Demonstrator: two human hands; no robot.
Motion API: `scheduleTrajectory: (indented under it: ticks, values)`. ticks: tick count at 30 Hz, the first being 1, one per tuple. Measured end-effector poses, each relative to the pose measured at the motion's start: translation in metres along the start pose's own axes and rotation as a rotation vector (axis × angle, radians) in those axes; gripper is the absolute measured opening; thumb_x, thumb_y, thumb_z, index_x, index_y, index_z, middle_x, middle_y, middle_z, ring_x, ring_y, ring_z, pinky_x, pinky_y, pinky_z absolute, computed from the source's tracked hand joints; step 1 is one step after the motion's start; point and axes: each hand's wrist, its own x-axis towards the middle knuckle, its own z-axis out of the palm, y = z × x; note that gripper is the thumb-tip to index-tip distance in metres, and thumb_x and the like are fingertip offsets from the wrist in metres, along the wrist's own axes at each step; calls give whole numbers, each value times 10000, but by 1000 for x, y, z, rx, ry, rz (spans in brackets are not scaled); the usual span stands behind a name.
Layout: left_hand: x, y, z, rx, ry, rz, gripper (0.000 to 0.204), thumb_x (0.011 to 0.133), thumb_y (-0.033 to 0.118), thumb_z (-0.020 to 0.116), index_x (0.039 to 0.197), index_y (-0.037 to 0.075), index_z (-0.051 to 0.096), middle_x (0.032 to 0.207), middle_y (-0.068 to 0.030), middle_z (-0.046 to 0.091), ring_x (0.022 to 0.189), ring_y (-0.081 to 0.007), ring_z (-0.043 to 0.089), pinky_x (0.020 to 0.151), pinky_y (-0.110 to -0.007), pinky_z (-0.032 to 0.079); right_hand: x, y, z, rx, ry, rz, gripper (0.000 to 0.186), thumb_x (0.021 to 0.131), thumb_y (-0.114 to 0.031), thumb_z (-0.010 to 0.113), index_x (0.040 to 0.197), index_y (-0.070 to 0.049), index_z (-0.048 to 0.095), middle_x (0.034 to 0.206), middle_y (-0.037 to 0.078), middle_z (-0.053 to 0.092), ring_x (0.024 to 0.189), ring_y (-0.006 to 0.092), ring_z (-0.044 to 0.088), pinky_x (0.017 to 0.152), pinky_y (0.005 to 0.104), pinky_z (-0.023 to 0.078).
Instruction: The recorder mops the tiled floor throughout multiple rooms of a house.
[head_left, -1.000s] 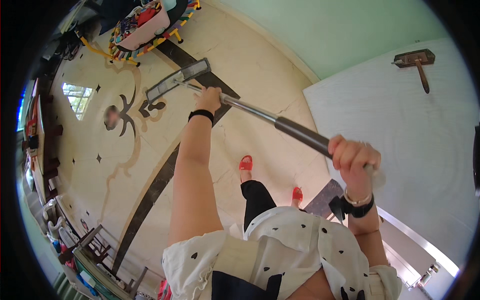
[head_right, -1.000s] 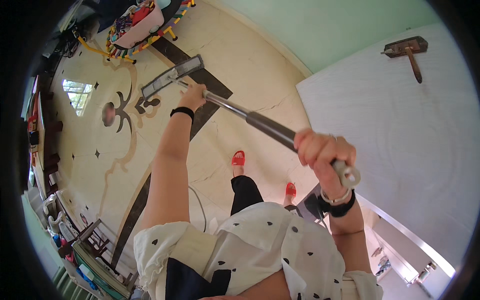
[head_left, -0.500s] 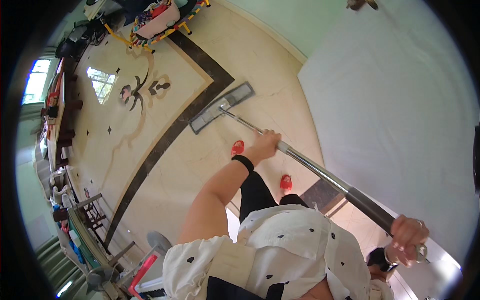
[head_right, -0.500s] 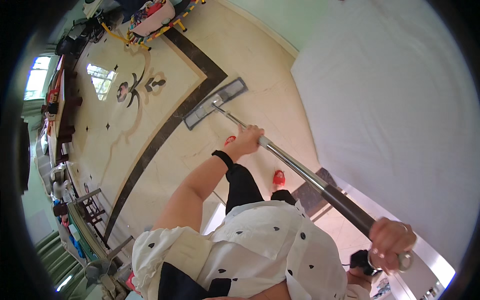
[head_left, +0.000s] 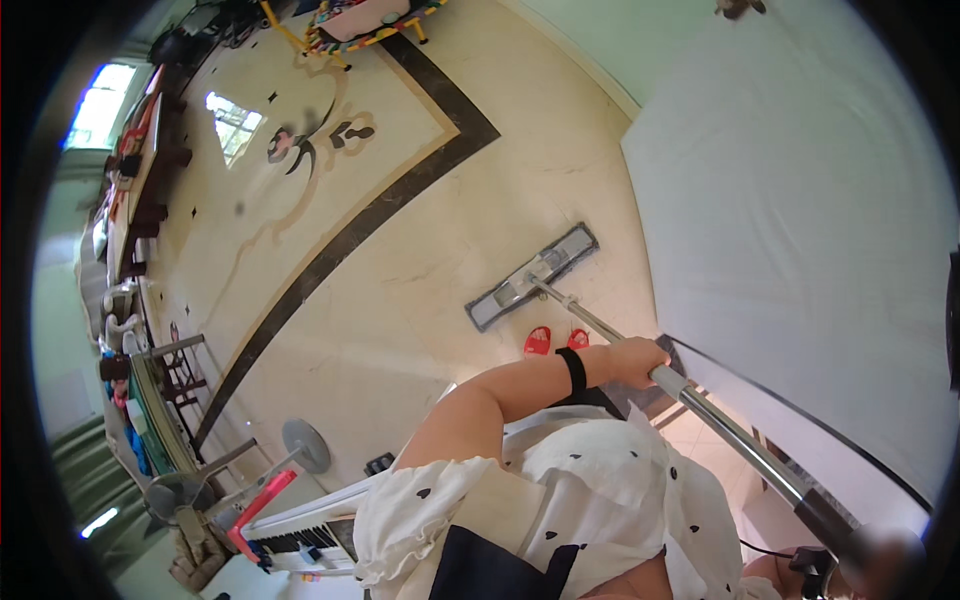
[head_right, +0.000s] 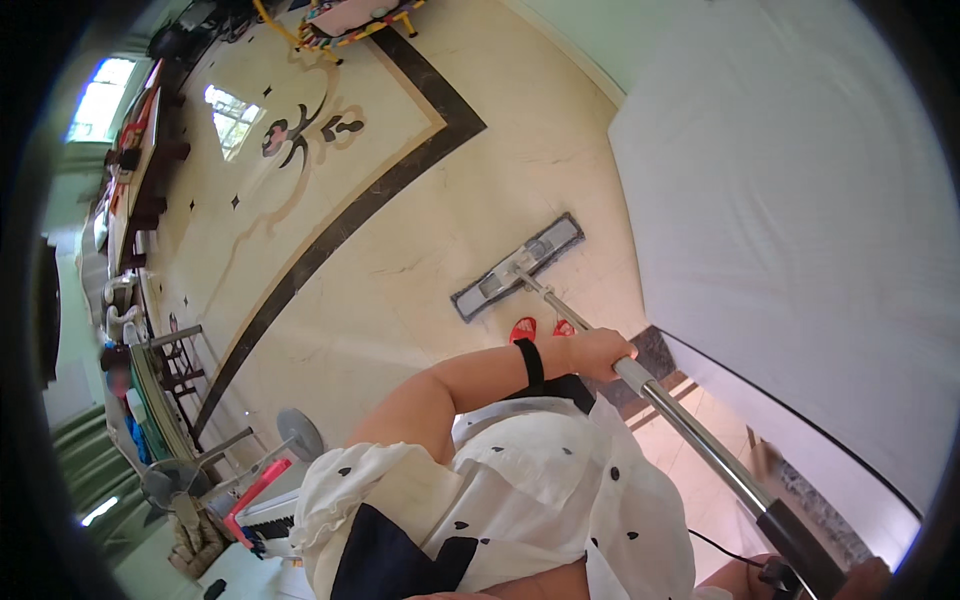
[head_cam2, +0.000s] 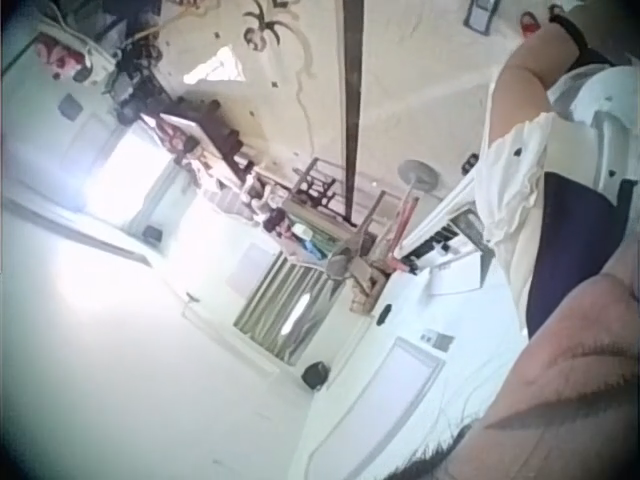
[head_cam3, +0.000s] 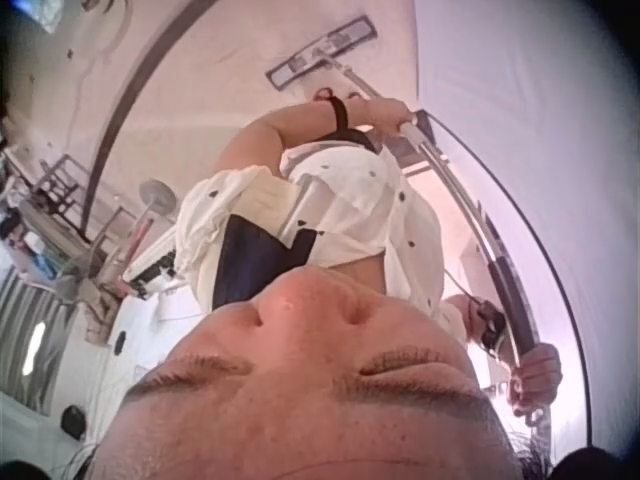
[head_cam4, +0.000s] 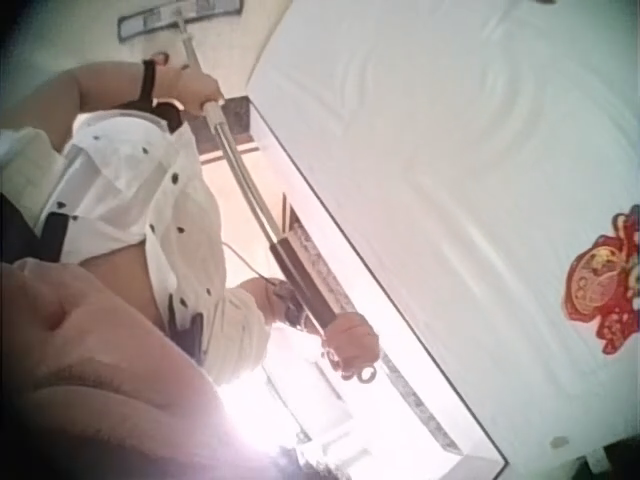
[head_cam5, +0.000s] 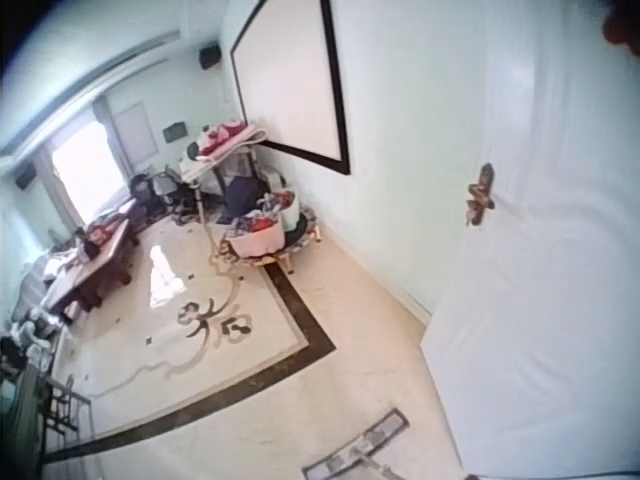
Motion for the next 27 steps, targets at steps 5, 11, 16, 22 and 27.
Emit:
scheduleTrajectory:
  ticks: [5, 11, 16, 22, 27]
  values:
    - [-41, -11, -68, 220, 45, -165, 117, 631, 136, 636, 722, 84, 584, 706, -154, 602, 726, -371, 588, 637, -459, 461, 30, 82, 61, -571, 372, -335, 246, 733, -257, 612, 593, -130, 455, 526, -12, 435, 434, 147, 407, 438, 292, 336]
    - [-143, -140, -227, 614, 386, -455, 101, 643, 116, 605, 743, 131, 611, 740, -107, 634, 777, -318, 611, 718, -450, 452, 47, 221, 31, -363, 286, -441, 236, 722, -180, 504, 541, -74, 396, 547, 57, 467, 439, 206, 421, 415, 322, 329]
    - [-210, -196, -329, 750, 898, -755, 143, 704, 103, 643, 838, 151, 630, 939, -69, 620, 935, -284, 580, 775, -435, 451, 180, 314, 129, 252, -27, -249, 170, 816, -113, 561, 704, -66, 442, 580, 55, 493, 502, 190, 477, 558, 361, 433]
    - [-227, -258, -359, 723, 1077, -792, 298, 701, 134, 712, 970, 161, 587, 1132, -59, 520, 1122, -317, 457, 871, -457, 431, 218, 437, 171, 243, -73, -279, 149, 840, -33, 487, 701, -36, 433, 630, 77, 490, 586, 186, 483, 669, 390, 440]
    - [-205, -239, -349, 581, 905, -1035, 237, 703, 164, 707, 885, 150, 555, 1158, -37, 492, 1214, -295, 374, 975, -658, 267, 196, 433, 173, 230, -33, -145, 139, 812, 36, 440, 689, -23, 416, 640, 81, 485, 598, 180, 469, 715, 388, 436]
